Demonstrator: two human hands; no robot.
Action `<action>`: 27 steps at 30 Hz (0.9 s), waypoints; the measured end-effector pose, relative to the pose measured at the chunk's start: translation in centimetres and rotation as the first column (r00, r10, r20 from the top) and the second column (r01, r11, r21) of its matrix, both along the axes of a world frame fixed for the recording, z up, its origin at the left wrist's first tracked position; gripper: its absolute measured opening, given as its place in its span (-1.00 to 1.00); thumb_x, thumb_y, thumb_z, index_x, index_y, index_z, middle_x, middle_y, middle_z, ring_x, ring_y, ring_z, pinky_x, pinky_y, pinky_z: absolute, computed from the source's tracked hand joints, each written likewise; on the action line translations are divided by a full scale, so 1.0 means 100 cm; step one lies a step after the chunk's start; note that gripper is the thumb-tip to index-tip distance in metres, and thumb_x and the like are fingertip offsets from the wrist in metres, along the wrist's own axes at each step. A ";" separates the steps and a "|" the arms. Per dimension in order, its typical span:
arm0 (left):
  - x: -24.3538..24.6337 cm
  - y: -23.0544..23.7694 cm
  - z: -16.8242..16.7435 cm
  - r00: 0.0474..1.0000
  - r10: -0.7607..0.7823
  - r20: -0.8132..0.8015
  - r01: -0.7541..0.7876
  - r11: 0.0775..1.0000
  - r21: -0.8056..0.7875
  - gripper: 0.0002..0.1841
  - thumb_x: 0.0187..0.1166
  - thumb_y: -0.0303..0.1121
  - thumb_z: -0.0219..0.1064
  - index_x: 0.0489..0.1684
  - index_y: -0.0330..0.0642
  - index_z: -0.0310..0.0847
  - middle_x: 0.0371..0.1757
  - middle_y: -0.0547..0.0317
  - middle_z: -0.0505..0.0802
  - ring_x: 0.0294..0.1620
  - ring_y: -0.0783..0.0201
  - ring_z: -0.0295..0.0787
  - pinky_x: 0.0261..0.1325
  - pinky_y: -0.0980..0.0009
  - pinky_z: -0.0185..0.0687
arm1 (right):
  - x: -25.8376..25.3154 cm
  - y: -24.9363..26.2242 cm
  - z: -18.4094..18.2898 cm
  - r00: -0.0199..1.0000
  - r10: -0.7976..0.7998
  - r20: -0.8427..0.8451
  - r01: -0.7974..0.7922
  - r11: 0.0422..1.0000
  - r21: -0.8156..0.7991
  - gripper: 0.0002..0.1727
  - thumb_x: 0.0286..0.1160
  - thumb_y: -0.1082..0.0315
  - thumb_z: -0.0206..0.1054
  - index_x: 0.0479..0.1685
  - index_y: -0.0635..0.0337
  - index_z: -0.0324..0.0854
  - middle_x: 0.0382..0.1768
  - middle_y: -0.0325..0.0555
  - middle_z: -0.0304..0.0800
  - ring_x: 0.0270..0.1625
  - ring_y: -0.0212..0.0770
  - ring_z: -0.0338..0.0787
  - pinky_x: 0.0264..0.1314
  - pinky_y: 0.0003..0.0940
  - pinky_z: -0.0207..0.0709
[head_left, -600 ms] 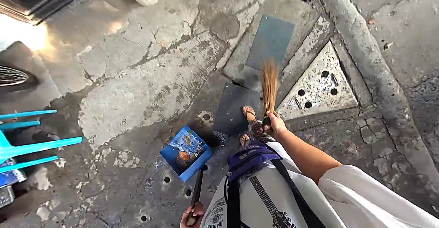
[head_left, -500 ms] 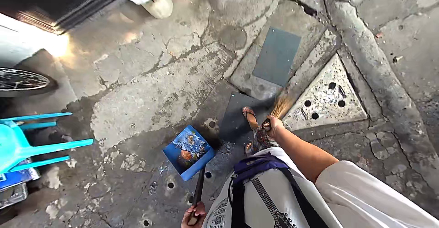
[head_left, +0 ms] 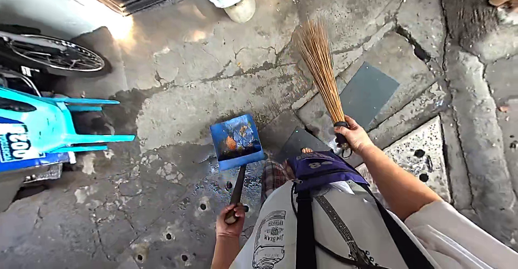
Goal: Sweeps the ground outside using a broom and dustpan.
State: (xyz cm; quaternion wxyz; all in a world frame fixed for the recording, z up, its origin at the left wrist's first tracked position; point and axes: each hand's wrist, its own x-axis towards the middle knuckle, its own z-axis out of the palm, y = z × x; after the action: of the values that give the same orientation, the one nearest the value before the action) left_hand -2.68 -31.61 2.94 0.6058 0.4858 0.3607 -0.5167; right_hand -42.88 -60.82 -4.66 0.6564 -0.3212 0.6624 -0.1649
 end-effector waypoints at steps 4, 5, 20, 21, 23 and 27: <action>0.024 -0.055 -0.006 0.998 -0.045 0.036 0.044 0.999 0.018 -0.81 0.55 -0.43 -0.03 -0.31 -0.33 0.45 -0.63 0.05 0.64 -0.77 0.32 0.59 -0.75 0.53 0.56 | -0.004 -0.062 -0.010 0.997 -0.082 -0.014 0.082 0.996 0.034 -0.27 0.54 0.16 0.41 0.75 -0.14 0.27 -0.03 0.10 0.77 -0.26 -0.02 0.82 -0.20 -0.02 0.77; 0.032 -0.069 -0.010 0.998 -0.042 0.039 0.042 0.999 0.018 -0.84 0.53 -0.46 -0.01 -0.32 -0.33 0.45 -0.62 0.05 0.64 -0.77 0.32 0.59 -0.75 0.53 0.56 | 0.003 -0.075 -0.018 0.992 -0.128 -0.001 0.127 0.989 0.075 -0.28 0.57 0.21 0.37 0.75 -0.10 0.24 -0.04 0.11 0.76 -0.24 0.00 0.83 -0.21 -0.01 0.79; 0.190 -0.281 -0.070 0.995 0.062 -0.075 -0.041 0.966 0.255 -0.95 0.51 -0.59 0.08 -0.25 -0.25 0.35 -0.63 0.11 0.54 -0.82 0.39 0.46 -0.80 0.61 0.44 | 0.189 -0.227 -0.006 0.940 0.341 -0.012 -0.331 0.920 0.210 -0.31 0.50 0.31 0.37 0.71 -0.02 0.34 -0.06 0.06 0.77 -0.28 -0.14 0.78 -0.27 -0.16 0.70; 0.197 -0.286 -0.068 0.997 0.050 -0.067 -0.030 0.962 0.271 -0.95 0.51 -0.59 0.08 -0.25 -0.25 0.35 -0.63 0.11 0.54 -0.82 0.38 0.46 -0.80 0.60 0.44 | 0.204 -0.249 -0.005 0.925 0.378 -0.030 -0.366 0.911 0.188 -0.28 0.51 0.29 0.38 0.74 -0.03 0.30 -0.06 0.11 0.77 -0.30 -0.07 0.79 -0.27 -0.09 0.72; 0.206 -0.294 -0.063 0.998 -0.012 -0.057 0.029 0.951 0.309 -0.97 0.53 -0.56 0.06 -0.23 -0.25 0.36 -0.62 0.10 0.56 -0.81 0.37 0.48 -0.80 0.58 0.46 | 0.234 -0.296 -0.013 0.908 0.411 -0.085 -0.394 0.905 0.161 -0.28 0.58 0.24 0.36 0.78 -0.06 0.24 0.02 0.16 0.75 -0.24 -0.02 0.79 -0.19 -0.03 0.73; 0.217 -0.318 -0.059 0.988 -0.134 -0.073 0.151 0.913 0.379 -0.94 0.49 -0.59 0.07 -0.20 -0.28 0.37 -0.60 0.08 0.57 -0.80 0.37 0.47 -0.81 0.57 0.44 | 0.286 -0.381 -0.092 0.923 0.321 -0.212 -0.301 0.946 0.122 -0.27 0.53 0.14 0.44 0.73 -0.06 0.32 0.22 0.29 0.70 0.01 0.20 0.81 0.05 0.24 0.70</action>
State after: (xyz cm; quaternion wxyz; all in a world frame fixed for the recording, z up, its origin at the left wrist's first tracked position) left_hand 19.01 -63.42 -2.92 0.4515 0.6082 0.4320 -0.4897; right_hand -14.31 -98.91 -13.85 0.6067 -0.4103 0.6808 0.0083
